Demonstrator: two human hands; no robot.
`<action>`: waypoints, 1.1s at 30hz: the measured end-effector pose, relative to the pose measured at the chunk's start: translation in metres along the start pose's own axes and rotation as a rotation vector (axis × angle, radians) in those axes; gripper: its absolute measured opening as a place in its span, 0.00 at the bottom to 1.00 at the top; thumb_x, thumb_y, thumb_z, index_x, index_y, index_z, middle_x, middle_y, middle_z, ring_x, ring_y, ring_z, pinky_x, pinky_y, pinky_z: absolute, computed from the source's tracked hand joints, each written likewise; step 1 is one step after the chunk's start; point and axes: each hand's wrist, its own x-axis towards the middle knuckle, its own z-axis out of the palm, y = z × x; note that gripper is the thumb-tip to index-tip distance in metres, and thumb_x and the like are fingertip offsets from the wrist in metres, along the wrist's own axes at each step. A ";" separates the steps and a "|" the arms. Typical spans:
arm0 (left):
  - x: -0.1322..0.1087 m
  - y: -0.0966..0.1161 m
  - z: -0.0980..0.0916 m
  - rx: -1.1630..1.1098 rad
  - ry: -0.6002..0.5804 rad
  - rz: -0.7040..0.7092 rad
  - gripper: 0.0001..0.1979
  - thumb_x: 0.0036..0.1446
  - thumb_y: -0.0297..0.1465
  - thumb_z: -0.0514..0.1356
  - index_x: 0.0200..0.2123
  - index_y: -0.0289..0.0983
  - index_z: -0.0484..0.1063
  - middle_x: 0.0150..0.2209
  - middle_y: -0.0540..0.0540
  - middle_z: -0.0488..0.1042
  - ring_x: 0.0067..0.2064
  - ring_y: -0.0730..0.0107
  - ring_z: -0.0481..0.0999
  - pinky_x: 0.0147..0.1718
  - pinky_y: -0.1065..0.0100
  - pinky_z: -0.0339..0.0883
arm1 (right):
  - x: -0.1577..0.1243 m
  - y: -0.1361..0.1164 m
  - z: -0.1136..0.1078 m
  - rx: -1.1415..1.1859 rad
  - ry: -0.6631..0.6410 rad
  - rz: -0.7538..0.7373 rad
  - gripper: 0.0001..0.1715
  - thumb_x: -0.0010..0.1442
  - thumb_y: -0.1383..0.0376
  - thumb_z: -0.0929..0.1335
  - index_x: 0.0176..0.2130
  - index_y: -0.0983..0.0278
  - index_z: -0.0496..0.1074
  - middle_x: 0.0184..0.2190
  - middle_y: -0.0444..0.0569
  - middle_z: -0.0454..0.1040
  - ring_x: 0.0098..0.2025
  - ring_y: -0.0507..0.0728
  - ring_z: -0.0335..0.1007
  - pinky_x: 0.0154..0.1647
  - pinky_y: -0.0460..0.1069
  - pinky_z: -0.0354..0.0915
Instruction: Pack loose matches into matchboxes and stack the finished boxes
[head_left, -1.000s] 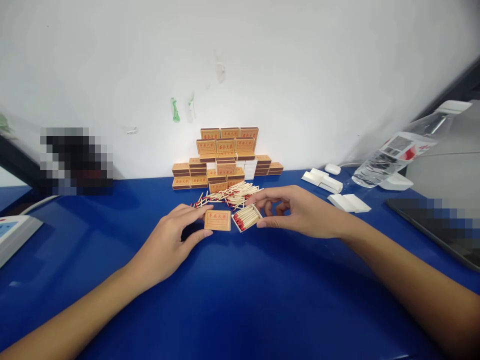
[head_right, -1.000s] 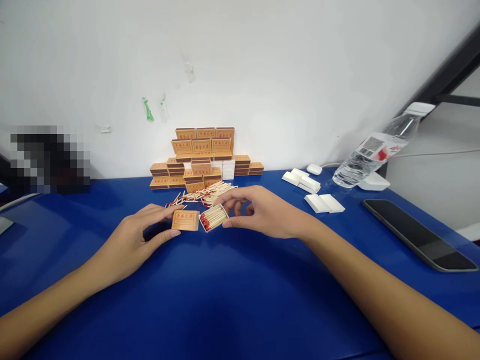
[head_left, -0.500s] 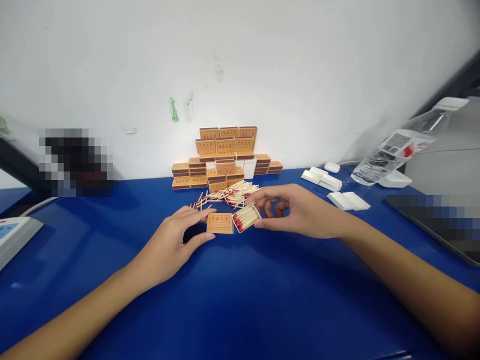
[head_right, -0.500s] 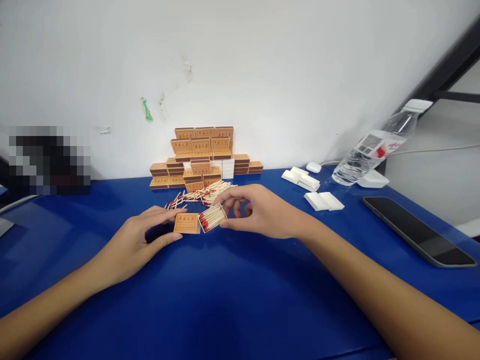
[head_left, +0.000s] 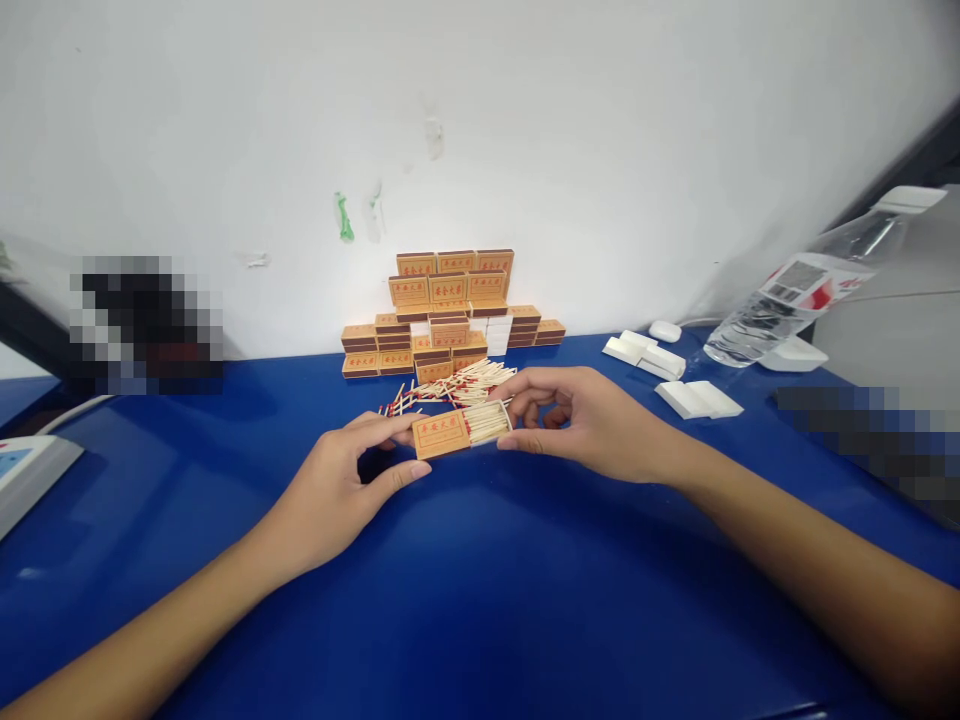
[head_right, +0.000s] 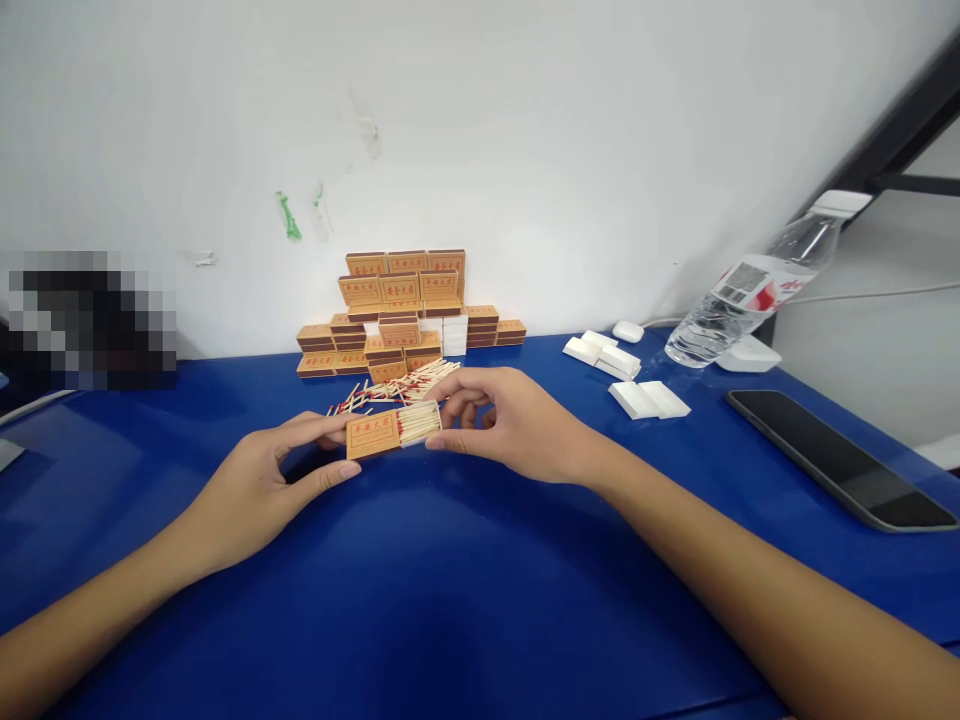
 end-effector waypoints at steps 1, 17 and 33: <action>0.000 0.001 0.000 -0.004 0.009 0.003 0.23 0.64 0.44 0.67 0.60 0.46 0.79 0.42 0.48 0.79 0.43 0.61 0.79 0.48 0.57 0.76 | 0.000 0.000 0.002 0.013 0.011 0.008 0.24 0.57 0.54 0.79 0.49 0.63 0.78 0.35 0.46 0.79 0.35 0.55 0.75 0.35 0.51 0.68; -0.006 0.010 0.003 -0.033 0.106 0.018 0.21 0.64 0.44 0.67 0.58 0.47 0.79 0.42 0.48 0.81 0.44 0.60 0.80 0.48 0.57 0.77 | -0.012 -0.009 0.047 0.124 0.079 0.080 0.37 0.66 0.51 0.73 0.69 0.58 0.68 0.45 0.51 0.80 0.36 0.56 0.73 0.34 0.53 0.71; -0.007 0.019 0.000 0.035 0.159 0.110 0.20 0.68 0.39 0.65 0.61 0.47 0.77 0.45 0.47 0.80 0.46 0.60 0.79 0.46 0.59 0.76 | -0.027 -0.026 0.063 0.314 -0.218 0.105 0.64 0.69 0.49 0.71 0.79 0.53 0.25 0.49 0.50 0.72 0.34 0.52 0.67 0.38 0.53 0.70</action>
